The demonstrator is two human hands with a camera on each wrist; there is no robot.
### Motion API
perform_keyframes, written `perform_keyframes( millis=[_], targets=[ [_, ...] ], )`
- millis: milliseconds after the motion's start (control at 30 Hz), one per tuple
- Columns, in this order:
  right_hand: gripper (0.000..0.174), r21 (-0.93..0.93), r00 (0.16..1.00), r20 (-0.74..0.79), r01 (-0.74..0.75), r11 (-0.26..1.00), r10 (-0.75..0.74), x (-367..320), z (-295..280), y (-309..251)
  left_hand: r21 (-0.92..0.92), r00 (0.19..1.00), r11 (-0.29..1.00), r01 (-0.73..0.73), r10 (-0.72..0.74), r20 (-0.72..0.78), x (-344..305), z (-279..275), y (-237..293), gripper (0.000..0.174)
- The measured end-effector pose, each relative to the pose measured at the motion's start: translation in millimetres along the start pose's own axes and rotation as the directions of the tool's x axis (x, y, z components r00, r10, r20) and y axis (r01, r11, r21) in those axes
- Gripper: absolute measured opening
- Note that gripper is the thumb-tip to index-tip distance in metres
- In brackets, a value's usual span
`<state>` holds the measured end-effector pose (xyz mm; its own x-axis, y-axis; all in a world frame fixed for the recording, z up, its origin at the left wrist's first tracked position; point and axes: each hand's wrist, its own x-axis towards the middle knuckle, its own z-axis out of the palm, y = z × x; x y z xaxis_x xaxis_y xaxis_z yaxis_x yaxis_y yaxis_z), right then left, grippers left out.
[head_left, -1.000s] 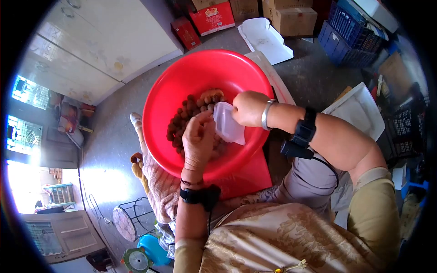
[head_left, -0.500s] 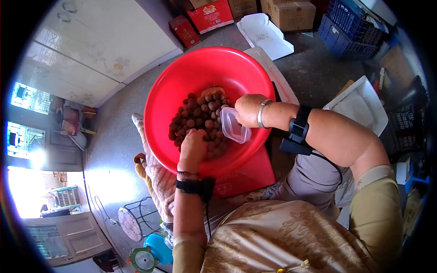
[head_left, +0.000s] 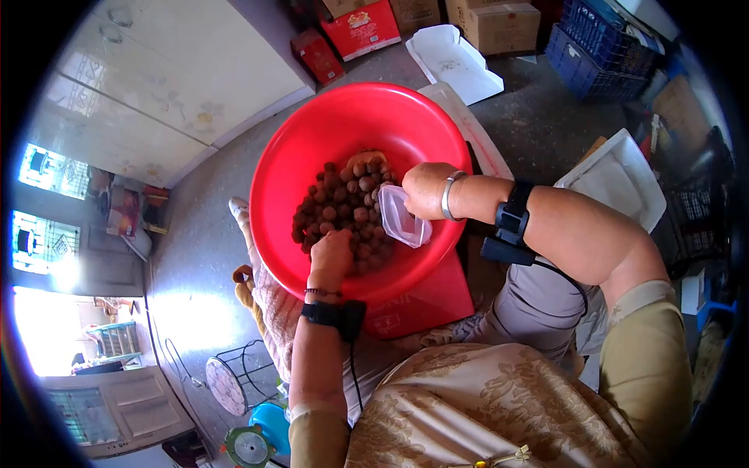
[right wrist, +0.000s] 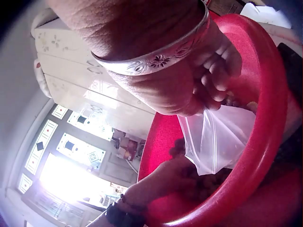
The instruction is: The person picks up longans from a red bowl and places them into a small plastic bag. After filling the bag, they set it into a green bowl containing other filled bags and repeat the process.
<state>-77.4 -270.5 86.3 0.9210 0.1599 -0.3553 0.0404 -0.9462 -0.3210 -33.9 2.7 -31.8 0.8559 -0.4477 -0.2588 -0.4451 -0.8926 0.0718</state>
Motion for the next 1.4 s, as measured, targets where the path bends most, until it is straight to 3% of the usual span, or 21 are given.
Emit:
perform_keyframes(
  millis=[33, 100, 133, 200, 233, 300, 333, 400, 500, 633, 667, 700, 767, 867, 967, 1100, 1167, 1400],
  targets=[
    [0.026, 0.002, 1.0, 0.002, -0.005, 1.0, 0.005, 1, 1, 0, 0.003, 1.0, 1.0, -0.006, 0.006, -0.003, -1, -3, 2, 0.018],
    [0.026, 0.004, 1.0, -0.005, -0.013, 1.0, 0.013, 3, 5, 3, -0.041, 0.998, 0.999, 0.002, -0.005, -0.069, -5, -12, 6, 0.044],
    [0.026, 0.004, 1.0, -0.016, 0.006, 1.0, -0.006, 4, 8, 5, -0.037, 0.997, 0.999, -0.002, 0.0, -0.073, -7, -17, 8, 0.044],
    [0.031, 0.003, 0.999, -0.03, 0.022, 1.0, -0.022, 4, 10, 8, -0.359, 0.979, 0.932, 0.045, -0.113, -0.172, -9, -22, 13, 0.041],
    [0.032, 0.008, 0.998, -0.035, 0.05, 0.999, -0.049, 3, 10, 8, -0.359, 0.978, 0.932, 0.042, -0.111, -0.174, -6, -21, 12, 0.041],
    [0.032, 0.008, 0.996, -0.039, 0.079, 0.997, -0.078, 4, 10, 9, -0.813, 0.958, 0.572, -0.108, -0.16, -0.24, 0, -20, 11, 0.039],
    [0.03, 0.025, 0.997, -0.047, 0.07, 0.997, -0.069, 6, 12, 10, -0.814, 0.957, 0.571, -0.109, -0.161, -0.241, -7, -38, 25, 0.039],
    [0.029, 0.04, 0.997, -0.054, 0.062, 0.997, -0.06, 5, 10, 9, -0.957, 0.979, 0.28, -0.082, -0.159, -0.13, -25, -75, 56, 0.037],
    [0.024, 0.121, 0.997, -0.035, 0.067, 0.99, -0.063, -5, -2, 4, -0.98, 0.981, 0.178, -0.088, -0.156, -0.117, -31, -93, 82, 0.031],
    [0.022, 0.144, 0.998, -0.028, 0.051, 0.988, -0.048, -5, -2, 2, -0.988, 0.981, 0.145, -0.051, -0.177, -0.076, -20, -80, 84, 0.034],
    [0.022, 0.144, 0.999, -0.005, 0.044, 0.989, -0.044, -5, -2, 1, -0.863, 0.955, 0.469, -0.19, -0.116, -0.274, -14, -70, 80, 0.036],
    [0.022, 0.144, 0.999, -0.002, 0.045, 0.989, -0.045, -5, -1, 2, -0.617, 0.902, 0.728, -0.3, 0.006, -0.432, -12, -71, 81, 0.039],
    [0.022, 0.113, 0.994, -0.079, 0.082, 0.99, -0.074, -4, 2, 4, -0.617, 0.893, 0.731, -0.293, -0.022, -0.45, -14, -72, 77, 0.04],
    [0.024, 0.079, 0.997, -0.032, 0.068, 0.995, -0.065, 0, 3, 3, -0.589, 0.872, 0.77, -0.245, -0.09, -0.481, -11, -63, 50, 0.034],
    [0.026, 0.093, 0.995, -0.063, 0.086, 0.992, -0.08, 9, 15, 10, -0.583, 0.918, 0.807, -0.091, -0.158, -0.363, -13, -54, 20, 0.026],
    [0.027, 0.065, 0.991, -0.085, 0.106, 0.992, -0.1, 11, 17, 13, -0.502, 0.959, 0.864, -0.028, -0.118, -0.256, -20, -38, -7, 0.022],
    [0.028, 0.044, 0.987, -0.087, 0.137, 0.99, -0.132, 11, 17, 12, -0.363, 0.996, 0.929, 0.074, -0.085, -0.015, -21, -31, -13, 0.026],
    [0.029, 0.028, 0.992, -0.067, 0.113, 0.993, -0.111, 6, 13, 7, -0.024, 0.977, 0.99, 0.137, -0.131, 0.171, -31, -29, 8, 0.052]
  ],
)
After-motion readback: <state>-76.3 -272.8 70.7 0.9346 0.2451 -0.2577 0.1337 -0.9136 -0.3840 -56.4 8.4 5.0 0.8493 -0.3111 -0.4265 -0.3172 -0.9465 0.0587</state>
